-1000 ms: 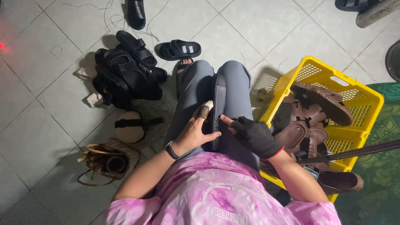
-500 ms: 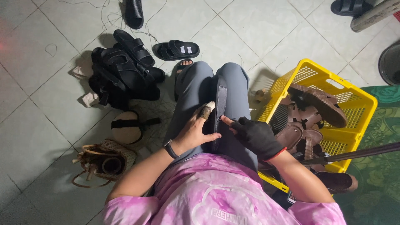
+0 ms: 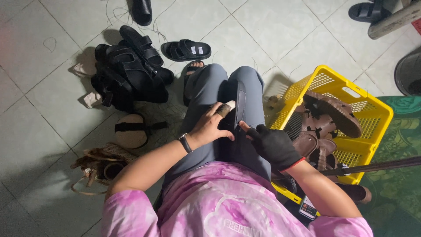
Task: Hand-sewing a shoe using a needle and thread while sitting on the floor.
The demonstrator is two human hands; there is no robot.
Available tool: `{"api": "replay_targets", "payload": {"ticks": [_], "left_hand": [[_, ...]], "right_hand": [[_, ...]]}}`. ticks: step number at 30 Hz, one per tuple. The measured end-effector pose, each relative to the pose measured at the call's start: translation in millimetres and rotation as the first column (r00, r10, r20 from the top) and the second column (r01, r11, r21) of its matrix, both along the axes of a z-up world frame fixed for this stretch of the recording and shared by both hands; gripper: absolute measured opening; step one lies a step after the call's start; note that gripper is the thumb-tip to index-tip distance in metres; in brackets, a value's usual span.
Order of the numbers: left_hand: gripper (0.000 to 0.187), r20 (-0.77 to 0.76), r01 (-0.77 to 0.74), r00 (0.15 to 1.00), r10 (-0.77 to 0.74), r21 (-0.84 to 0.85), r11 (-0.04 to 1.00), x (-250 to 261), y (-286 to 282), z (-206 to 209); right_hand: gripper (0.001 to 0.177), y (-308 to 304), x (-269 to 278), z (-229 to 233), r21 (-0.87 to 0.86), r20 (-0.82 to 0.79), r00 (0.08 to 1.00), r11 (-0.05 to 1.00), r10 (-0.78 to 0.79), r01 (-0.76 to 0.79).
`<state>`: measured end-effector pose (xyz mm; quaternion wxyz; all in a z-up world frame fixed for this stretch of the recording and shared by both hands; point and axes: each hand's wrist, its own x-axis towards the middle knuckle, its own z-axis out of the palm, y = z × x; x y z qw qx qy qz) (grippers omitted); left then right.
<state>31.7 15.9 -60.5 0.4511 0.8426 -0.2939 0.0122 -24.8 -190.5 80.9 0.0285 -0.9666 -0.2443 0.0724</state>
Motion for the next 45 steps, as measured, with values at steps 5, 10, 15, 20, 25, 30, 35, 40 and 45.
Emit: {"api": "replay_targets", "payload": {"ticks": [5,10,15,20,25,30,35,40,45], "left_hand": [[0.094,0.042,-0.016,0.999,0.016,0.000,1.000,2.4,-5.6,8.0],[0.100,0.049,-0.022,0.999,0.021,0.028,0.999,-5.7,2.2,29.3],[0.038,-0.112,-0.138,0.985,0.128,-0.085,0.987,-29.9,12.3,29.9],[0.019,-0.696,-0.337,0.622,-0.358,-0.651,0.680,-39.0,2.9,52.7],[0.023,-0.548,-0.313,0.837,0.000,-0.479,0.820,-19.8,-8.6,3.3],[0.043,-0.535,-0.207,0.840,-0.095,-0.476,0.855,-19.5,-5.1,14.8],[0.022,-0.313,-0.137,0.950,0.027,-0.337,0.932,-19.9,-12.2,52.1],[0.007,-0.276,-0.033,0.961,-0.006,-0.136,0.990,-20.5,6.4,85.8],[0.037,0.205,-0.064,0.978,0.035,0.135,0.989,-31.7,5.6,69.4]], "right_hand": [[0.053,-20.4,4.0,-97.6,0.090,0.057,0.996,0.993,0.067,-0.072],[0.034,-13.4,5.3,-85.9,0.261,0.051,0.999,0.965,0.013,-0.026],[0.023,-1.5,-2.6,-59.7,0.098,0.153,0.983,0.991,-0.106,0.091],[0.028,-7.4,-1.5,-75.4,0.399,0.074,0.991,0.914,-0.115,0.076],[0.033,-8.9,-3.4,-60.4,0.694,-0.312,0.937,0.636,-0.154,0.336],[0.048,-16.6,-5.9,-34.8,0.251,-0.067,0.994,0.963,-0.082,0.097],[0.045,-31.6,-11.9,22.7,0.067,-0.316,0.907,0.947,-0.278,0.314],[0.035,-25.8,-19.2,25.8,0.237,-0.420,0.866,0.888,-0.272,0.394],[0.040,-37.4,-34.4,-71.4,0.476,-0.664,0.729,0.660,-0.164,0.582]]}}
